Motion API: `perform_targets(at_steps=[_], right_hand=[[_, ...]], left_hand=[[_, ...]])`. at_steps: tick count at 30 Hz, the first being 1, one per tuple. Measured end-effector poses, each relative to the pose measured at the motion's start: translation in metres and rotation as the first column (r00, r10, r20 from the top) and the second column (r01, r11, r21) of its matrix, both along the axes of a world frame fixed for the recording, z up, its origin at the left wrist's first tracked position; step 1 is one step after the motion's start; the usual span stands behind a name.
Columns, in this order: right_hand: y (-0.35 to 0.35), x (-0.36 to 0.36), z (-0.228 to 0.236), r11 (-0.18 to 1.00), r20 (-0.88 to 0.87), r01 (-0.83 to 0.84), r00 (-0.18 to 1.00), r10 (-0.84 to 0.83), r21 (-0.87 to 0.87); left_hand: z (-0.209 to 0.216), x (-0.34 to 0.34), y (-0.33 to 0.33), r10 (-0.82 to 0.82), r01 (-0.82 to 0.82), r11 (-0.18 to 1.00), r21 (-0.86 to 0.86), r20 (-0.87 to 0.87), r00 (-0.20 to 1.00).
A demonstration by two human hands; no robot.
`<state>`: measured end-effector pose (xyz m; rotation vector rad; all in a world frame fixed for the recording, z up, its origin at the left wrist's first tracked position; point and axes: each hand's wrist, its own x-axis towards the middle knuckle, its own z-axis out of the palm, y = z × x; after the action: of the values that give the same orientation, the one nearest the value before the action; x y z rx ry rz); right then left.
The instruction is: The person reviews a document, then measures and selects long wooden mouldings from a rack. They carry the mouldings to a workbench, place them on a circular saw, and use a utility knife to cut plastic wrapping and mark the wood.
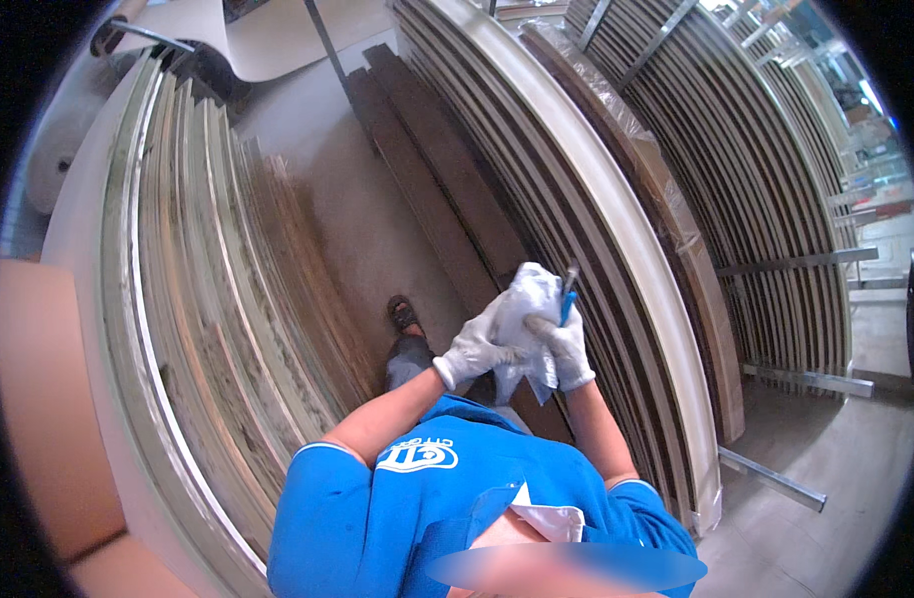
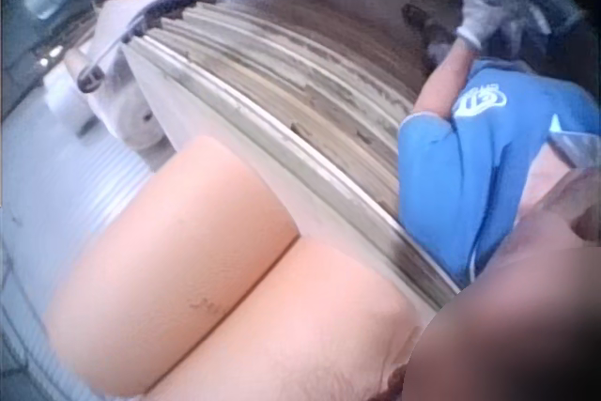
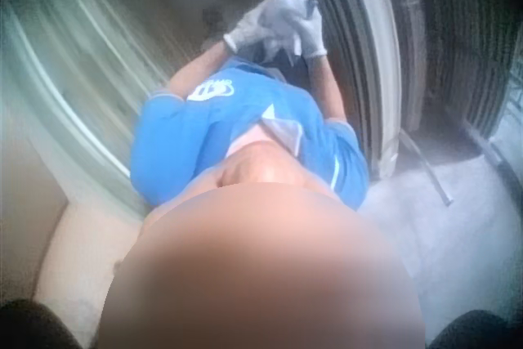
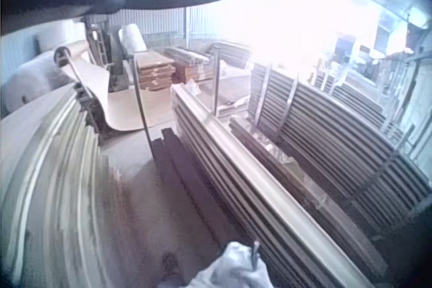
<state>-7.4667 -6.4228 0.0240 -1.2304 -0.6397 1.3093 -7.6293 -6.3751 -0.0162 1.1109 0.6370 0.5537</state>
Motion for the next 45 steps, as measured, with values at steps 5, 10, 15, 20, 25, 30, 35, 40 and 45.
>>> perform_targets(at_steps=[5,10,15,20,25,30,35,40,45], right_hand=[[0.107,-0.049,-0.001,0.978,0.221,-0.208,0.953,0.207,-0.020],[0.199,-0.106,0.007,0.961,0.414,-0.277,0.873,0.258,-0.015],[0.283,-0.111,0.015,0.979,0.716,-0.200,0.689,0.108,0.045],[0.379,-0.087,0.015,0.991,0.892,0.005,0.435,-0.120,0.130],[0.495,-0.074,0.016,0.953,0.916,0.185,0.282,-0.287,0.242],[0.617,-0.083,0.017,0.931,0.869,0.191,0.339,-0.361,0.312],[0.698,-0.096,0.000,0.924,0.894,0.290,0.299,-0.334,0.249],[0.711,-0.109,-0.054,0.953,0.982,0.286,0.183,0.053,-0.105],[0.644,-0.143,-0.113,0.621,0.677,0.305,0.127,0.725,-0.722]], left_hand=[[0.000,-0.062,0.088,0.137,-0.171,0.980,-0.106,-0.274,0.952],[0.003,-0.116,0.173,0.265,-0.315,0.941,-0.126,-0.307,0.914],[-0.005,-0.143,0.257,0.264,-0.264,0.965,-0.007,-0.006,0.965],[-0.028,-0.192,0.364,0.212,-0.241,0.969,-0.062,-0.296,0.931],[-0.037,-0.246,0.467,0.428,-0.506,0.845,-0.176,-0.346,0.835],[-0.041,-0.296,0.561,0.607,-0.686,0.710,-0.161,-0.353,0.712],[-0.051,-0.349,0.665,0.587,-0.662,0.735,-0.145,-0.353,0.729],[-0.055,-0.383,0.781,0.515,-0.586,0.800,-0.129,-0.352,0.781],[-0.055,-0.384,0.884,0.416,-0.504,0.844,-0.183,-0.369,0.831]])
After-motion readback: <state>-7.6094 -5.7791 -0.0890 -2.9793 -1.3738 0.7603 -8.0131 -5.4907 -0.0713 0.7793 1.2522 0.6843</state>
